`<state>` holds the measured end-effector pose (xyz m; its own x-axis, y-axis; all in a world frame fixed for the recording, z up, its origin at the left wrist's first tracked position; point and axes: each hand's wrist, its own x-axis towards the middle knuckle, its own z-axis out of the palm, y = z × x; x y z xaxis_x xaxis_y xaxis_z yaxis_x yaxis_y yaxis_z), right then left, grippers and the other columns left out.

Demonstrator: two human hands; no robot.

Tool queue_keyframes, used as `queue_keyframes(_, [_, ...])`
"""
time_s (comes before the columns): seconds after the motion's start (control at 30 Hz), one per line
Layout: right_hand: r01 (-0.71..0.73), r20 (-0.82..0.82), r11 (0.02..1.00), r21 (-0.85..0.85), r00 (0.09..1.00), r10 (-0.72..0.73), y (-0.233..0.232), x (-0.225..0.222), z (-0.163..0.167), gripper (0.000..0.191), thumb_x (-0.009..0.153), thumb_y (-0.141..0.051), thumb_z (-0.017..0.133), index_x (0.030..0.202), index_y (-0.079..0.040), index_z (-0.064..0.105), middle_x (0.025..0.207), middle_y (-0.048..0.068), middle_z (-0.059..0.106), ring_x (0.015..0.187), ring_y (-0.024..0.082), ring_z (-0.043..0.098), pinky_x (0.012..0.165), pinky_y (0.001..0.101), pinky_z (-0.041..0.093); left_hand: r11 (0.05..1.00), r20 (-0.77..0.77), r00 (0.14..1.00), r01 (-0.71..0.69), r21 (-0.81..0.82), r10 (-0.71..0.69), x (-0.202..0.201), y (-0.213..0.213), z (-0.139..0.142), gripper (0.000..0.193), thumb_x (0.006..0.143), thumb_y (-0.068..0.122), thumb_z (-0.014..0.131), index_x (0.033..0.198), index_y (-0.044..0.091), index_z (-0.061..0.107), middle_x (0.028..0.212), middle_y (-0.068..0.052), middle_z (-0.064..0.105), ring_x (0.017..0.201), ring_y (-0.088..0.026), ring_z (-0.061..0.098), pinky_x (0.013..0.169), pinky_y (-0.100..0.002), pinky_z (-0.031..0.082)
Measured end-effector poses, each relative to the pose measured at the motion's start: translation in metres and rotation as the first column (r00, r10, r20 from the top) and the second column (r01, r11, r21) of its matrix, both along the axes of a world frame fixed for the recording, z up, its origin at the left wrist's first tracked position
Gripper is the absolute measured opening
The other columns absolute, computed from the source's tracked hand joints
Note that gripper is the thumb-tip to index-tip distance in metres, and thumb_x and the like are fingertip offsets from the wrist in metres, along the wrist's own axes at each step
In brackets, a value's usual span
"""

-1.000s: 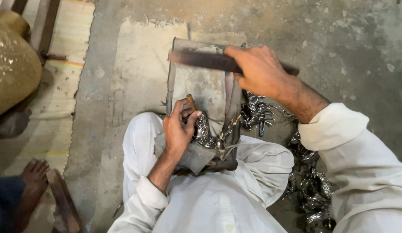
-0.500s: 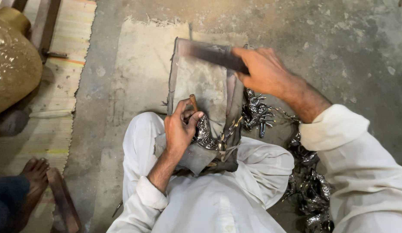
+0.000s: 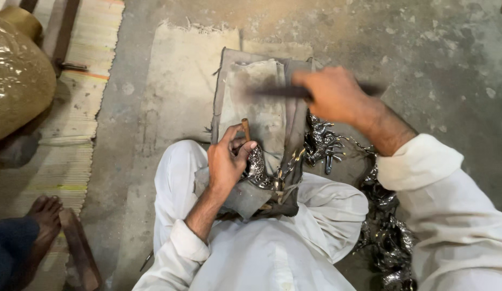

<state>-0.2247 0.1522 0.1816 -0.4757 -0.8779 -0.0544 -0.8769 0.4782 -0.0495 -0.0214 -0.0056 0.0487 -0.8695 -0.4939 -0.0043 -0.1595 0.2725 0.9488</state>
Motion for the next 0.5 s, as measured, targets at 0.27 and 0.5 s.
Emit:
queue_keyframes(0.27, [0.073,0.004,0.995,0.07,0.997,-0.073,0.0035,0.0026,-0.0001,0.034,0.075,-0.007,0.074,0.108,-0.012,0.066,0.086,0.014,0.074,0.084,0.037,0.073,0.069,0.0511,0.055,1.0,-0.044,0.999,0.024,-0.001,-0.024,0.0002,0.0005,-0.0047,0.045,0.086,0.017,0.083,0.126,0.007,0.066,0.089,-0.014,0.08,0.069,-0.015,0.077,0.062,-0.029,0.057])
queue_keyframes(0.5, [0.039,-0.096,0.986,0.164,0.995,-0.024,0.0096,0.0027,-0.004,0.043,0.07,-0.003,0.072,0.111,-0.017,0.068,0.091,0.012,0.076,0.088,0.036,0.074,0.073,0.0498,0.056,0.998,0.019,0.998,0.058,0.007,-0.058,-0.0011,0.001,-0.0055,0.046,0.085,0.017,0.083,0.127,0.007,0.066,0.089,-0.015,0.08,0.064,-0.015,0.076,0.06,-0.03,0.056])
